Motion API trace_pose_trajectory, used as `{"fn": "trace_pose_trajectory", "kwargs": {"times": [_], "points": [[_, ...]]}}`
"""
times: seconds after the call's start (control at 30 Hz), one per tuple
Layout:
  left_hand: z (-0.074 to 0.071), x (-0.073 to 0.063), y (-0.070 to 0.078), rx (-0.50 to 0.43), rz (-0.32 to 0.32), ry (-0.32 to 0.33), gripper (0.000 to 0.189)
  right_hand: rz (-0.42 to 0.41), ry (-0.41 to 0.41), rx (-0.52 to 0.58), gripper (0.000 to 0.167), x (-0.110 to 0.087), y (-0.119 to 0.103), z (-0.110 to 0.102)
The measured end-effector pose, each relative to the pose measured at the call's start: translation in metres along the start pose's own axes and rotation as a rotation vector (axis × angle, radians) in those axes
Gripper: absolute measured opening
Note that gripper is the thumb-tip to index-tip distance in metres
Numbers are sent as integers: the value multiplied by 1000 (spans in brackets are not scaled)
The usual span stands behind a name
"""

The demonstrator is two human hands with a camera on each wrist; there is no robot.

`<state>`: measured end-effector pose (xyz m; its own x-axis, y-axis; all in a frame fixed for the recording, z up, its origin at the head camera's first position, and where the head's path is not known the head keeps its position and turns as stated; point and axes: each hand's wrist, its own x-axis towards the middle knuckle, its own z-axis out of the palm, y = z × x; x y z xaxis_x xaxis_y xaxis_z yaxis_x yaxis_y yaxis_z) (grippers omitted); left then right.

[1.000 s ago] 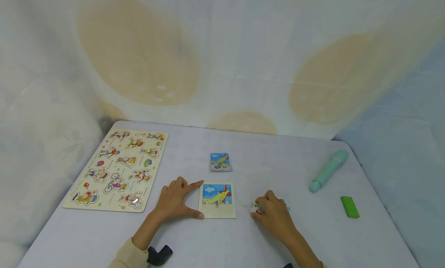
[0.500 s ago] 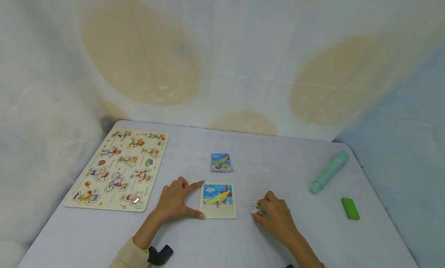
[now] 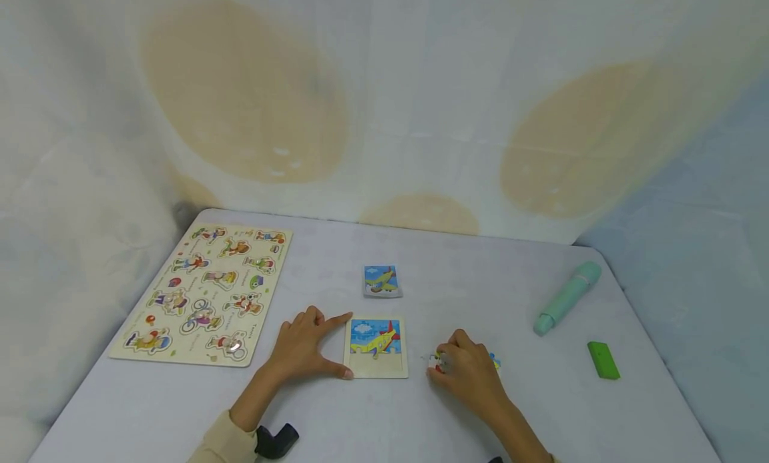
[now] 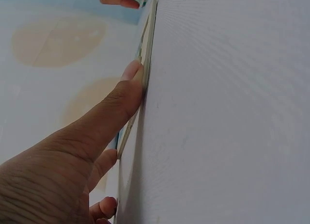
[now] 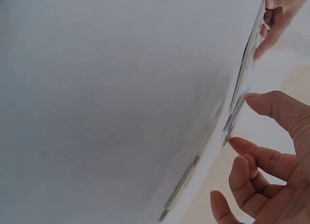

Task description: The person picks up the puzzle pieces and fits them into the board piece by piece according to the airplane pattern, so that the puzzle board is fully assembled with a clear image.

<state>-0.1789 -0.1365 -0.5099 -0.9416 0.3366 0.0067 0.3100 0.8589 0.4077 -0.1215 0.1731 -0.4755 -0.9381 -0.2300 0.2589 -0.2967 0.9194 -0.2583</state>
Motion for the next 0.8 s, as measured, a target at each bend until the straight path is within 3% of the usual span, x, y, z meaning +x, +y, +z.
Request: {"fn": "trace_pose_trajectory", "kwargs": {"times": [0.43,0.8], "points": [[-1,-1,1,7,5,16,104,-33,-62,28,35,19,-41,5],[0,-1,0,3,16,20,105,-148,-83,0,43,33,-73,16]]}}
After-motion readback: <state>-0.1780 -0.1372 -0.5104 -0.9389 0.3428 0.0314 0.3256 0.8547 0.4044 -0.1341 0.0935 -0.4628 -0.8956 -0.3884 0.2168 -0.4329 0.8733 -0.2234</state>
